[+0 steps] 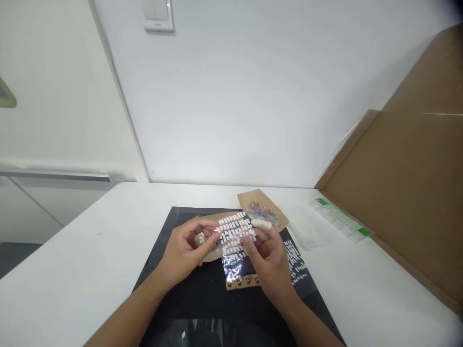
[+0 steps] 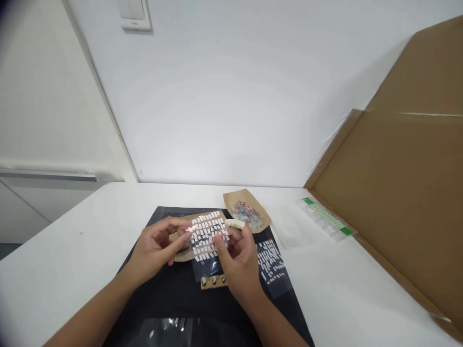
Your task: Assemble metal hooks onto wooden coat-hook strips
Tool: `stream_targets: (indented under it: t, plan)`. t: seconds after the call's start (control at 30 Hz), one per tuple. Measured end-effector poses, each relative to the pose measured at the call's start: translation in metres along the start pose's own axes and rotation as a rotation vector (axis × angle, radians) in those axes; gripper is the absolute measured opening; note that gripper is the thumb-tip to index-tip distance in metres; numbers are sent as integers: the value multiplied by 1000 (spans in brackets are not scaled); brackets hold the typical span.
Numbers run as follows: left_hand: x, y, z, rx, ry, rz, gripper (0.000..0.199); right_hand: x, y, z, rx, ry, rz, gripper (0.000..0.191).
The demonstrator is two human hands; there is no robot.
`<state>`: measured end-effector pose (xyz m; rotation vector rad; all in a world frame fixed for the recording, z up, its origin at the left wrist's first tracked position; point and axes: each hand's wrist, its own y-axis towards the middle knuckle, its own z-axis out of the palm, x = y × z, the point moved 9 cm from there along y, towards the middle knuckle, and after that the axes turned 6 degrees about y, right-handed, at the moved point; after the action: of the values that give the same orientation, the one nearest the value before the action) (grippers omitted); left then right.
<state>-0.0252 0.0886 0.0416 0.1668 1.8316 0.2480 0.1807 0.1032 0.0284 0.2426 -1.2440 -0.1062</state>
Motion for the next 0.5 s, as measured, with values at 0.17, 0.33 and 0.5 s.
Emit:
stream_targets:
  t: [0.17,0.33,0.5]
  plan:
    - [3,0,0,-15,-31,-29,36,2,0,-1,-13,-13,-14,41]
    - [2,1,-2,-42,-3,-22,34,2,1,1,-1,-8,-16,38]
    - [-2,0,-4,-55,23,-11,33,-2,0,-1,-10,-2,-7,40]
